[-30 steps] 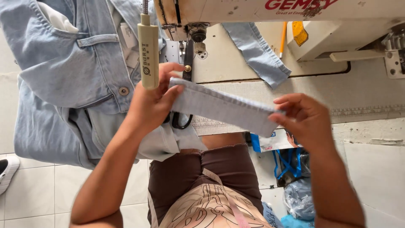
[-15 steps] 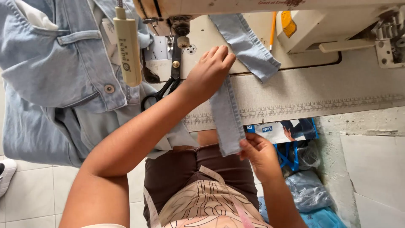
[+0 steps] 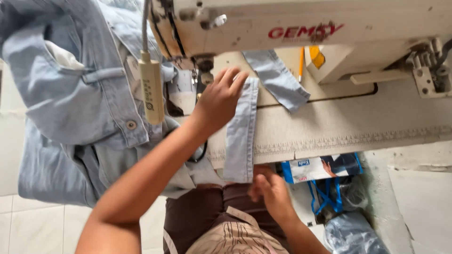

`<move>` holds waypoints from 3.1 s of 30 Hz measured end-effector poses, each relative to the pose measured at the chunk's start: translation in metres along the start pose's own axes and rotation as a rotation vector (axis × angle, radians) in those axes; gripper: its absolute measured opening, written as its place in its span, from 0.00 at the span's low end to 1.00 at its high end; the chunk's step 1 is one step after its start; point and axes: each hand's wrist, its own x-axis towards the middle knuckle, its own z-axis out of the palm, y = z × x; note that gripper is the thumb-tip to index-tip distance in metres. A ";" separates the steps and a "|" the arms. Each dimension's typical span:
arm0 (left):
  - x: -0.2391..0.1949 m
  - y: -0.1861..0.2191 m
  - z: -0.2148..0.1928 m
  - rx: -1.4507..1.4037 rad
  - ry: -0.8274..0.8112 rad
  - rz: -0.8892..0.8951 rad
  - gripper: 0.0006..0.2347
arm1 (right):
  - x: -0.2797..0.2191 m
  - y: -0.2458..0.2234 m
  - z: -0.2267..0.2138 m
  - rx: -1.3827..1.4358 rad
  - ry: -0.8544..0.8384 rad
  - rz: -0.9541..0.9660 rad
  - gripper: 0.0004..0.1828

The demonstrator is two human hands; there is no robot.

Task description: Cutting strips of denim from a pair of jeans using scissors and then folding the strips.

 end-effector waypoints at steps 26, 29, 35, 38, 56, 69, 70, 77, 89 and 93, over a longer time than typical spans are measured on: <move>-0.099 0.036 -0.064 0.422 -0.059 -0.619 0.27 | 0.086 -0.120 -0.010 -1.258 -0.120 -0.786 0.69; -0.095 0.024 -0.066 0.296 -0.162 -0.559 0.25 | 0.096 -0.138 -0.014 -1.208 -0.066 -0.859 0.67; -0.080 0.006 -0.085 0.084 -0.366 -0.584 0.20 | 0.122 -0.140 -0.018 -1.372 -0.165 -0.786 0.77; -0.070 0.011 -0.103 0.100 -0.470 -0.647 0.17 | 0.123 -0.136 -0.017 -1.387 -0.145 -0.799 0.76; -0.195 0.080 -0.133 -1.796 -0.080 -1.515 0.30 | 0.004 -0.052 0.012 -0.359 0.033 -0.041 0.27; -0.195 0.145 -0.132 -1.918 0.599 -1.548 0.24 | 0.004 -0.045 0.032 -0.049 -0.005 0.004 0.21; -0.179 0.149 -0.140 -1.770 0.637 -1.916 0.24 | 0.005 -0.050 0.035 -0.068 -0.004 0.002 0.19; -0.203 0.137 -0.119 -1.867 0.253 -1.678 0.22 | 0.006 -0.056 0.037 -0.079 -0.052 0.002 0.19; -0.228 0.120 -0.086 -1.711 0.037 -1.620 0.15 | 0.022 -0.091 0.033 -0.852 0.407 -0.616 0.19; -0.230 0.121 -0.086 -1.725 0.051 -1.603 0.15 | 0.060 -0.086 0.038 -1.029 0.504 -0.677 0.21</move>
